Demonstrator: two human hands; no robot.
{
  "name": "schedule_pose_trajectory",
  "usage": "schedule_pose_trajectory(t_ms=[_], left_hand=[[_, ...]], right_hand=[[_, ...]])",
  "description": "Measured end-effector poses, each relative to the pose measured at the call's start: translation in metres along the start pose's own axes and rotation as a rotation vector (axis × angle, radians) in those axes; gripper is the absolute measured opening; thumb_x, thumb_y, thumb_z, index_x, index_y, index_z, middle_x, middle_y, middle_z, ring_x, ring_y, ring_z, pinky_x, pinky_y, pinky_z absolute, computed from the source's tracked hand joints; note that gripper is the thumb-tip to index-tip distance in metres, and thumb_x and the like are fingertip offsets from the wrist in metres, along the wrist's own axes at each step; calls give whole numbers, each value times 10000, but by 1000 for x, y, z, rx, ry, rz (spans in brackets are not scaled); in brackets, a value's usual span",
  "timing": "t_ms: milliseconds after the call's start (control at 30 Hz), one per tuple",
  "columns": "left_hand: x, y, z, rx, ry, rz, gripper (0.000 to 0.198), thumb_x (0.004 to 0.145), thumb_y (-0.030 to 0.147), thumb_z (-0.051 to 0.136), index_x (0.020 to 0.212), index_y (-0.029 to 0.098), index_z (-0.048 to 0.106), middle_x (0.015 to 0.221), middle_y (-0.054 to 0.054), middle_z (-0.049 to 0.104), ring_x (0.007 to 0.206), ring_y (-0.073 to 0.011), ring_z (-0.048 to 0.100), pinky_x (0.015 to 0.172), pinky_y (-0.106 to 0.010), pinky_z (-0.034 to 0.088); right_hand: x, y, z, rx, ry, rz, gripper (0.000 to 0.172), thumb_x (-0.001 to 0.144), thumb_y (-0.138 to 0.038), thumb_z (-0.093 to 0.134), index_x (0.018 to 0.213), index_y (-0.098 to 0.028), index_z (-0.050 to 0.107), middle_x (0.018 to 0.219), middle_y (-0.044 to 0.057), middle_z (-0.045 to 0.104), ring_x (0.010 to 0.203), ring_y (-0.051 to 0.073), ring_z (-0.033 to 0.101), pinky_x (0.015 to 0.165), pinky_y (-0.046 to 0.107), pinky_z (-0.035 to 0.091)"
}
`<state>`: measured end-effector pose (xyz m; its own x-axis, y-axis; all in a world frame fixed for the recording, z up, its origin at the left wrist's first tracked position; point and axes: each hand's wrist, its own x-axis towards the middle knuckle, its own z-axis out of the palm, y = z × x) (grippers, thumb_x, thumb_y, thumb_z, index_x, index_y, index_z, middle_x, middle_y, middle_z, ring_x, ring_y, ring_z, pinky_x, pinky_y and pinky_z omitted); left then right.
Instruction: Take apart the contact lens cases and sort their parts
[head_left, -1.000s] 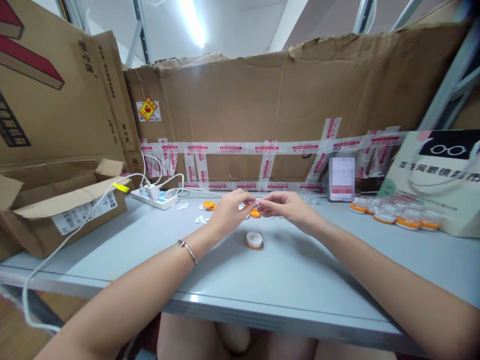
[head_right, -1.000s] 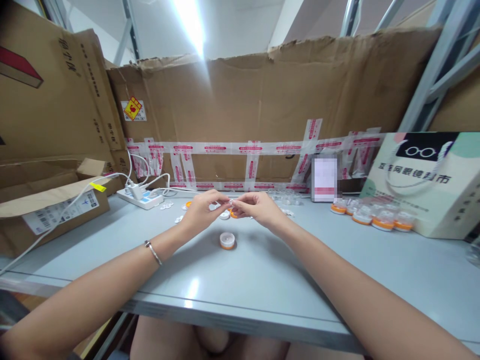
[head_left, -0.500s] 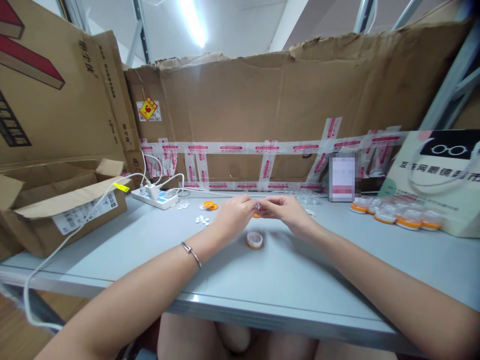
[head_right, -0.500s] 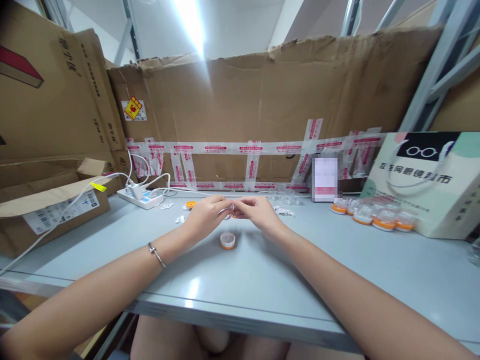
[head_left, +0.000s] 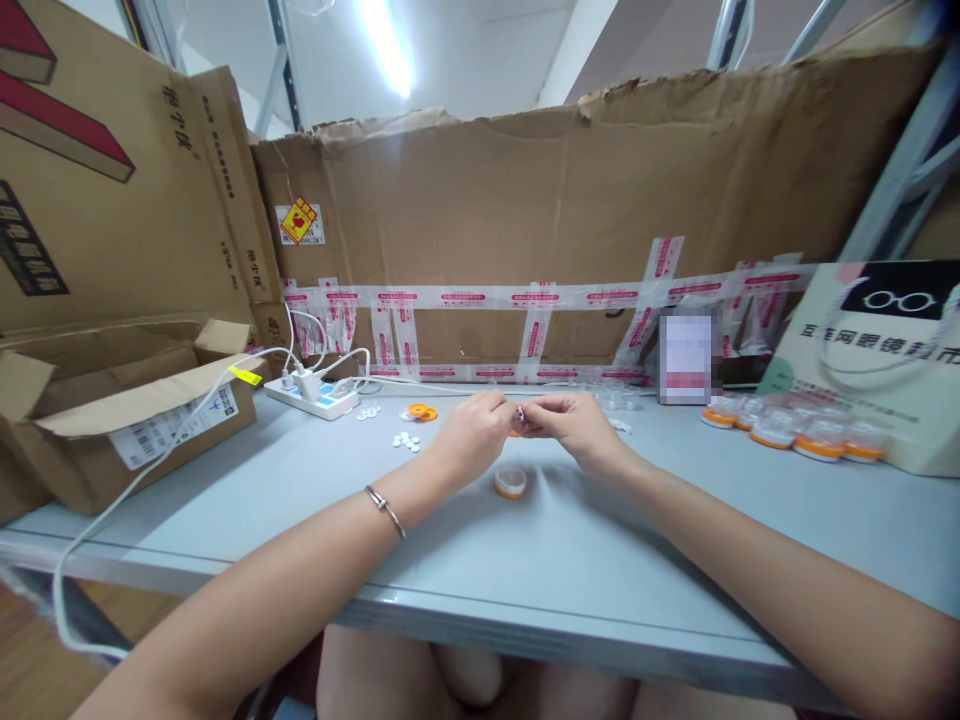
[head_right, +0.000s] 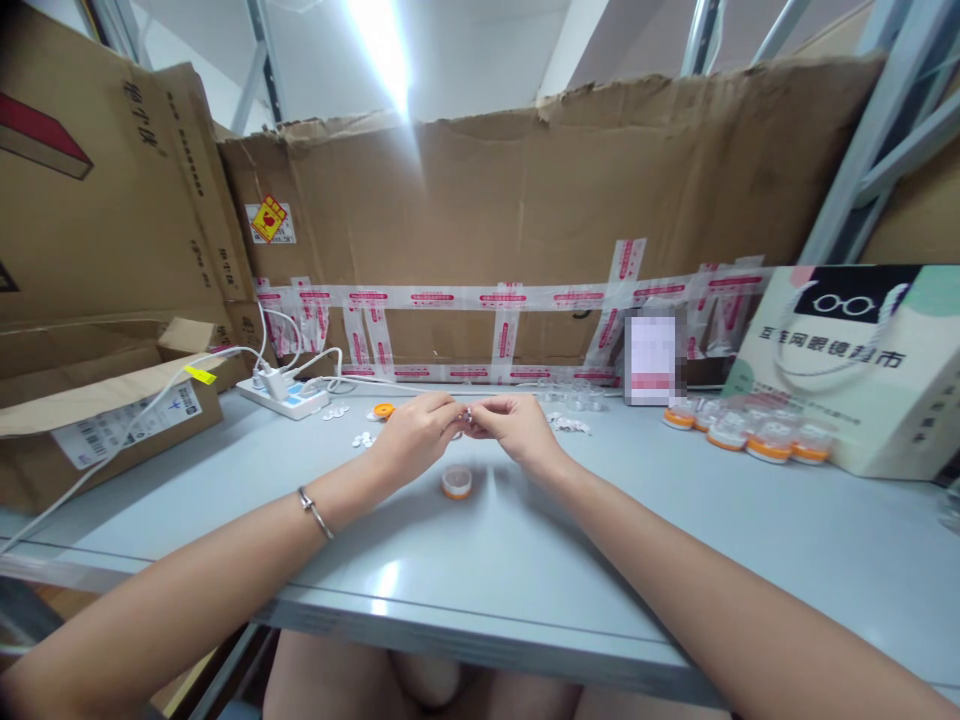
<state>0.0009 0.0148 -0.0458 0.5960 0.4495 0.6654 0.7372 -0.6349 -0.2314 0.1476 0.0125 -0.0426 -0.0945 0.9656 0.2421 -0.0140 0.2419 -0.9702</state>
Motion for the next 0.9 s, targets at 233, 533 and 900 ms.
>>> schedule_pose_trajectory(t_ms=[233, 533, 900], left_hand=[[1, 1, -3, -42, -6, -39, 156, 826, 201, 451, 767, 141, 582, 738, -27, 571, 684, -123, 520, 603, -228, 411], [0, -1, -3, -158, -15, -32, 139, 817, 199, 466, 831, 137, 590, 785, -39, 587, 740, -132, 532, 662, -246, 439], [2, -1, -6, -218, 113, -38, 137, 819, 229, 466, 834, 141, 570, 810, -44, 584, 748, -129, 522, 684, -251, 437]], right_hand=[[5, 3, -3, 1, -31, 65, 115, 592, -241, 643, 593, -126, 648, 538, 12, 628, 562, 116, 598, 645, 268, 507], [8, 4, -14, 45, -188, 180, 182, 585, -264, 687, 721, -149, 647, 657, 17, 658, 626, 111, 606, 682, 255, 490], [15, 7, -20, -63, -55, 207, 156, 555, -259, 677, 624, -144, 597, 561, 7, 600, 548, 94, 546, 606, 236, 454]])
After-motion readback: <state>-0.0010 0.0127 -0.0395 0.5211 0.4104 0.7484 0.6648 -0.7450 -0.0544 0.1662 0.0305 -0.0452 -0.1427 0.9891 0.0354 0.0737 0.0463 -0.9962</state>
